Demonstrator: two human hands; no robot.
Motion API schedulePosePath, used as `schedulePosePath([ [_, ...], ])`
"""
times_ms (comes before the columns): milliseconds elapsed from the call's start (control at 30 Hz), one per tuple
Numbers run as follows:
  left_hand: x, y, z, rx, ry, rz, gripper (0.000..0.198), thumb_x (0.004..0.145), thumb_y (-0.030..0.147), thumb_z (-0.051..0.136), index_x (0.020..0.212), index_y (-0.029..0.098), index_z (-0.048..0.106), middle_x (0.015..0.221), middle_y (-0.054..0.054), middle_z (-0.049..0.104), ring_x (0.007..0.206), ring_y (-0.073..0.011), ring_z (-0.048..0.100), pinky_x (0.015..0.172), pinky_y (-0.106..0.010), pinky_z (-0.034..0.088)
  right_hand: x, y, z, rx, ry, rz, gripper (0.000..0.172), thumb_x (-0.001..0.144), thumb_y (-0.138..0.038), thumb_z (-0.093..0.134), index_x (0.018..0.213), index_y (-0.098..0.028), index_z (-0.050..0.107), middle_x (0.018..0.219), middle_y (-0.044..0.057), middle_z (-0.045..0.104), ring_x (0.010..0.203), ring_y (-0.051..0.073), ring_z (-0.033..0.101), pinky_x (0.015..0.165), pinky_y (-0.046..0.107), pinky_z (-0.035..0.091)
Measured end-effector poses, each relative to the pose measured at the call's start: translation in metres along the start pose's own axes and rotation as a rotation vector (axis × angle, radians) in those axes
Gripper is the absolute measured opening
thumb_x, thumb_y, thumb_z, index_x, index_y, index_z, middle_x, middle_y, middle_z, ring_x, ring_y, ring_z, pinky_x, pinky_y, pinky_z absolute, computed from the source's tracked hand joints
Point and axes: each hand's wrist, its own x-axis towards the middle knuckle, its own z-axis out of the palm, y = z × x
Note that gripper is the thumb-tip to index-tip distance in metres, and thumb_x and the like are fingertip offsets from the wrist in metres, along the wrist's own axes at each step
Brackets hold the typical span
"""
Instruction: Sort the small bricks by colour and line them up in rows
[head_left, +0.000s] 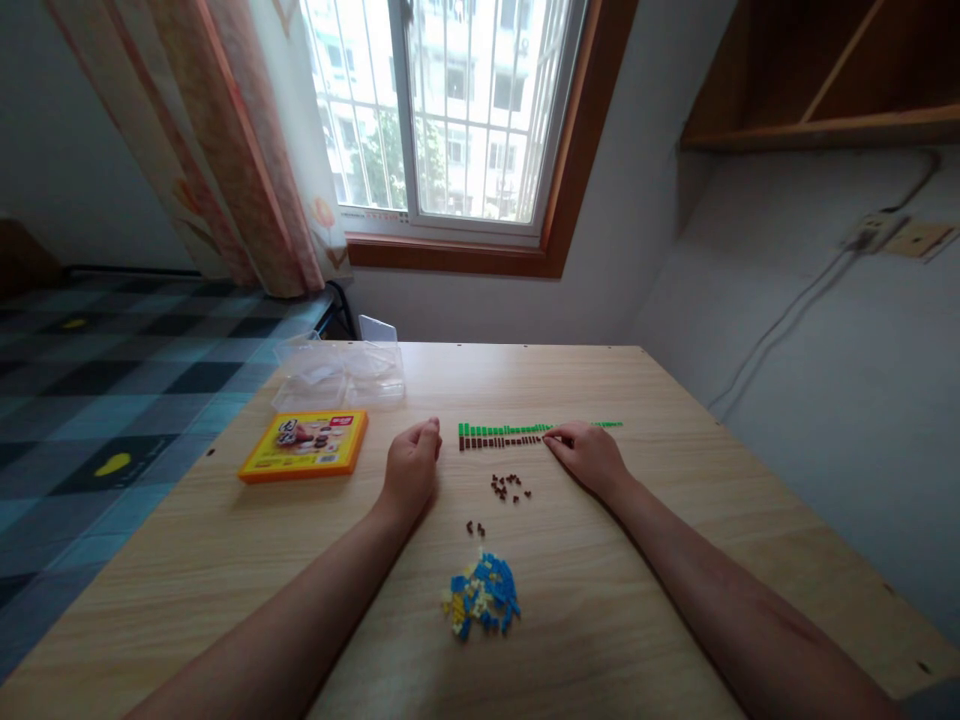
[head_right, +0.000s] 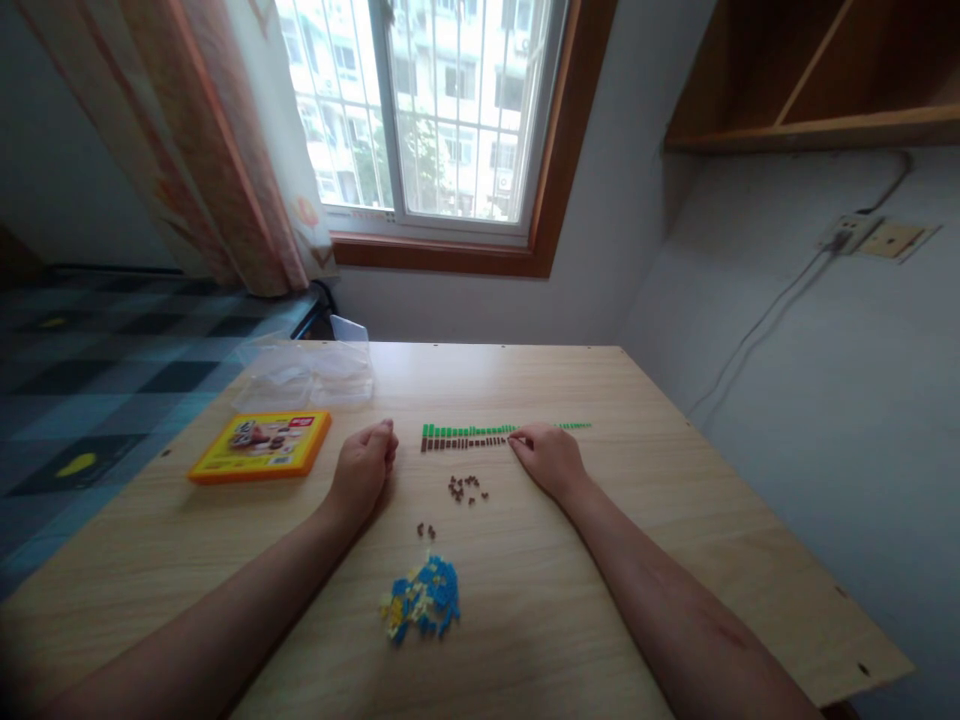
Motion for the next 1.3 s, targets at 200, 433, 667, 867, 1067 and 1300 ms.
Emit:
schedulePosePath([
  [200,-0.001,0.001,0.0,-0.007,-0.006,-0.001,0.043,0.089,0.047,0.047,0.055,0.023,0.034,0.047,0.005,0.033,0.044,-0.0111,0.029,0.043,-0.026,0.024,0.001,0.001,0.001,0.001,0.006,0.003,0.019,0.093,-0.032,0.062,0.095,-0.027,0.08,0.094,0.002,0.079,0.085,0.02,0.071,0.075,0.029,0.049],
  [433,-0.002,0.006,0.001,0.001,-0.008,-0.006,0.043,0.09,0.047,0.047,0.056,0.023,0.035,0.048,0.005,0.034,0.045,-0.0113,0.03,0.044,-0.026,0.025,0.001,0.001,0.0,0.0,0.017,-0.009,0.018,0.093,-0.032,0.062,0.094,-0.027,0.08,0.094,0.002,0.079,0.088,0.021,0.071,0.076,0.03,0.05],
  [667,-0.002,0.004,0.001,0.013,-0.012,0.012,0.044,0.09,0.048,0.046,0.056,0.023,0.034,0.049,0.005,0.032,0.046,-0.0115,0.03,0.045,-0.026,0.026,0.001,0.002,0.001,-0.002,0.009,-0.012,0.019,0.093,-0.032,0.062,0.094,-0.027,0.08,0.095,0.003,0.079,0.088,0.021,0.071,0.077,0.03,0.051],
  [867,-0.001,0.002,0.001,-0.006,-0.019,0.007,0.044,0.09,0.049,0.047,0.056,0.023,0.034,0.049,0.005,0.032,0.045,-0.0116,0.03,0.044,-0.027,0.025,0.001,0.002,0.001,0.002,0.009,-0.011,0.018,0.093,-0.033,0.063,0.094,-0.027,0.08,0.094,0.002,0.079,0.089,0.021,0.071,0.077,0.03,0.05],
  [1067,-0.002,0.005,0.001,0.012,-0.011,0.015,0.044,0.09,0.048,0.046,0.055,0.023,0.034,0.048,0.005,0.033,0.046,-0.0118,0.029,0.045,-0.027,0.025,-0.002,0.0,-0.002,0.069,0.047,-0.043,0.019,0.092,-0.031,0.062,0.097,-0.024,0.079,0.087,0.004,0.077,0.079,0.019,0.069,0.074,0.03,0.05],
  [1300,-0.003,0.005,0.001,0.005,-0.007,0.012,0.044,0.089,0.048,0.047,0.055,0.023,0.035,0.048,0.005,0.033,0.046,-0.0119,0.03,0.046,-0.028,0.026,-0.017,-0.02,-0.006,0.226,-0.132,-0.394,0.02,0.094,-0.028,0.06,0.096,-0.025,0.08,0.086,0.005,0.075,0.074,0.016,0.067,0.069,0.026,0.049],
])
